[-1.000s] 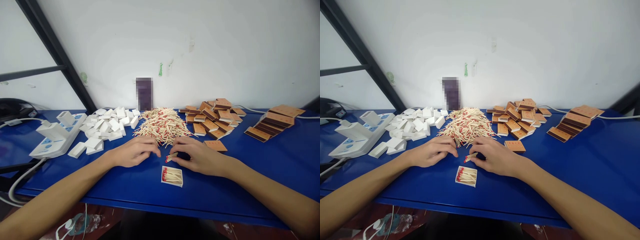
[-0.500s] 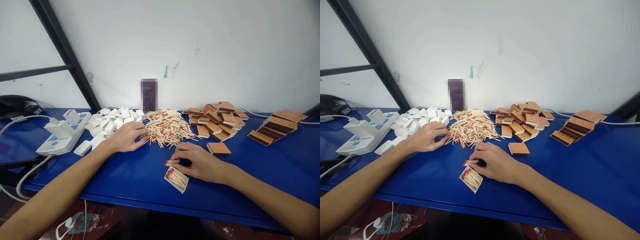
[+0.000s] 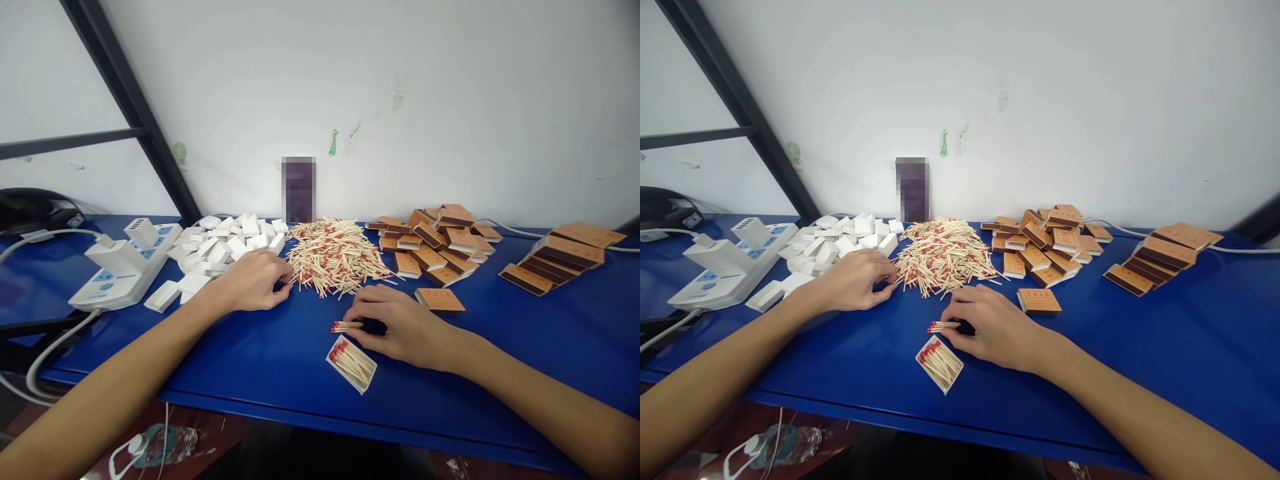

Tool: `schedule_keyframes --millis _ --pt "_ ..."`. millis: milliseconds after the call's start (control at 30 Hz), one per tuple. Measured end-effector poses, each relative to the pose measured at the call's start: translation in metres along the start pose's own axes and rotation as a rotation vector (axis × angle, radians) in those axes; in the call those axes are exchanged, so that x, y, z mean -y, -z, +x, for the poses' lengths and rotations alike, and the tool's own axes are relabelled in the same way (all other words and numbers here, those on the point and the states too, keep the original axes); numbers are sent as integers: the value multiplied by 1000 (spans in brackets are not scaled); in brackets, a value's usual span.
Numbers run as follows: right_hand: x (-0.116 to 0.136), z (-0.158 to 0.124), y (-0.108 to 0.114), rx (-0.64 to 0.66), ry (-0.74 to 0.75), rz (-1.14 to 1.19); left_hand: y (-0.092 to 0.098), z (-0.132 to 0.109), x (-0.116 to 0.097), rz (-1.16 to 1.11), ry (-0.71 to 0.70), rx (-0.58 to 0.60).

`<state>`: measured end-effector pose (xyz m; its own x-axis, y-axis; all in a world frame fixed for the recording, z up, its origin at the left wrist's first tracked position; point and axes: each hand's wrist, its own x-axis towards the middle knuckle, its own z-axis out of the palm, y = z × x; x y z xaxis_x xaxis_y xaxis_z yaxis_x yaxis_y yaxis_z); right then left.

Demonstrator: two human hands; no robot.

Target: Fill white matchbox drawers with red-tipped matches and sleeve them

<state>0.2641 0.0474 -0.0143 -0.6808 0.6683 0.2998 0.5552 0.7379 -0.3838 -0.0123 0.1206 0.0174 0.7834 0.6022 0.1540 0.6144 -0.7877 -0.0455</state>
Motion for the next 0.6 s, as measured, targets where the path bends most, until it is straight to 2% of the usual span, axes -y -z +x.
schedule_keyframes --millis 133,333,433,600 --pt "-4 0 3 -43 -19 -73 1 0 -2 -16 63 42" --pt "-20 -1 5 -231 -156 -251 9 -4 -7 -40 144 130" --pt "-27 -1 5 -218 -194 -315 13 -7 -8 -55 148 166" --pt "-29 0 1 -186 -142 -319 15 -8 -7 -65 142 156"
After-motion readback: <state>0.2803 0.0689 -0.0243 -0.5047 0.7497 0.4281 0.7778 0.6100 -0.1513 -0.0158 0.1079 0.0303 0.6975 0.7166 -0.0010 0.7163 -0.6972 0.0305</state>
